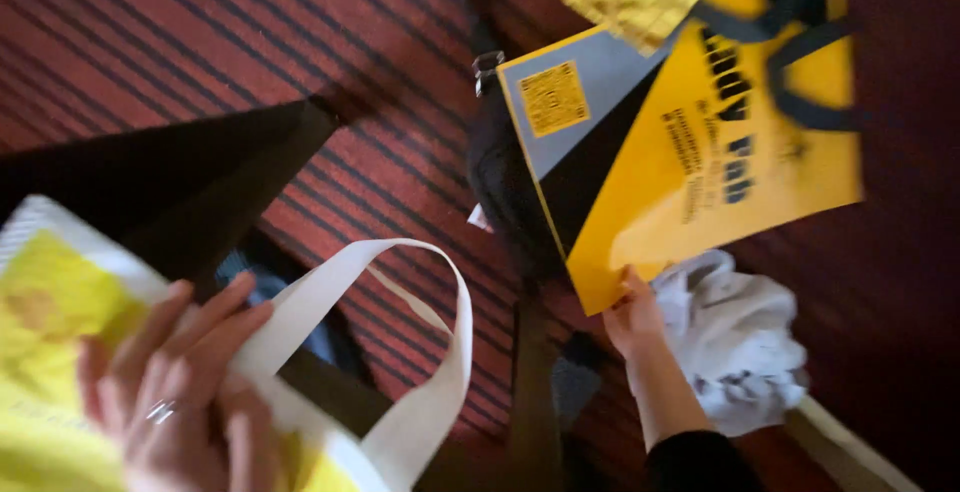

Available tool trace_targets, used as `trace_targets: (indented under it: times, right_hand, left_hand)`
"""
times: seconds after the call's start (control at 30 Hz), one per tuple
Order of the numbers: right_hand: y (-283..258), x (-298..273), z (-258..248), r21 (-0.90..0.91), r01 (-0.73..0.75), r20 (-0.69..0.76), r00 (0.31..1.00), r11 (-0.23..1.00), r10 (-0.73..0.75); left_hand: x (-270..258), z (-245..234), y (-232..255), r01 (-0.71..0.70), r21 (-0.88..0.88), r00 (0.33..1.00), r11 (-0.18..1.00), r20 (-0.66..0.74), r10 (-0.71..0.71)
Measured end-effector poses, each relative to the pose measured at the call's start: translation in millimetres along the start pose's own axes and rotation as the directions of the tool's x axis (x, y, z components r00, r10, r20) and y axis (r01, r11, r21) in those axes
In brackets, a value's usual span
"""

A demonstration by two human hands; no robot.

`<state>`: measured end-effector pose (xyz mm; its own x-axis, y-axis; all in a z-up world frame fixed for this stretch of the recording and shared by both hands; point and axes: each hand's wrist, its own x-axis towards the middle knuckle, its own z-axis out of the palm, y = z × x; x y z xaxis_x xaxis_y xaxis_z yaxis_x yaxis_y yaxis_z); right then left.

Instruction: Organizing various bags, folding a small cloth, and arranging items on a table and chair.

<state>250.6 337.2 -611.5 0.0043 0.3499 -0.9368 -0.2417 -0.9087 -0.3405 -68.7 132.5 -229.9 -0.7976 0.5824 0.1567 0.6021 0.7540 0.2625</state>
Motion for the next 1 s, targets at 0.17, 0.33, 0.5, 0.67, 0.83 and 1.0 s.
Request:
trace_targets:
  times: [0.17,0.33,0.5,0.67,0.83,1.0]
  right_hand:
    - [-76,-162,117,0.061,0.071,-0.109,0.992,0.996,-0.064]
    - [-109,-326,170,0.134,0.152,0.211,0.961,0.979,-0.178]
    - [-70,-458,179,0.0,0.227,0.225,0.949,0.974,-0.221]
    - [29,-577,152,-0.21,0.247,0.264,0.946,0.946,-0.188]
    - [184,-529,10,-0.472,0.456,0.534,0.829,0.755,-0.167]
    - [251,-536,-10,-0.368,0.08,0.054,0.996,0.926,-0.064]
  left_hand:
    - [-3,4,-22,-0.066,-0.097,0.997,0.993,0.031,0.069]
    - [-4,12,-15,-0.071,0.004,0.997,0.997,-0.032,0.071]
    - [13,-112,40,0.517,-0.79,0.85,0.33,0.427,-0.309]
    - [0,-222,-1,0.743,-0.586,0.491,-0.323,0.805,-0.333]
    - [-122,-232,-106,0.822,-0.57,0.379,-0.013,0.565,-0.733]
    - [-251,-201,-201,0.852,-0.513,0.215,-0.102,0.521,-0.826]
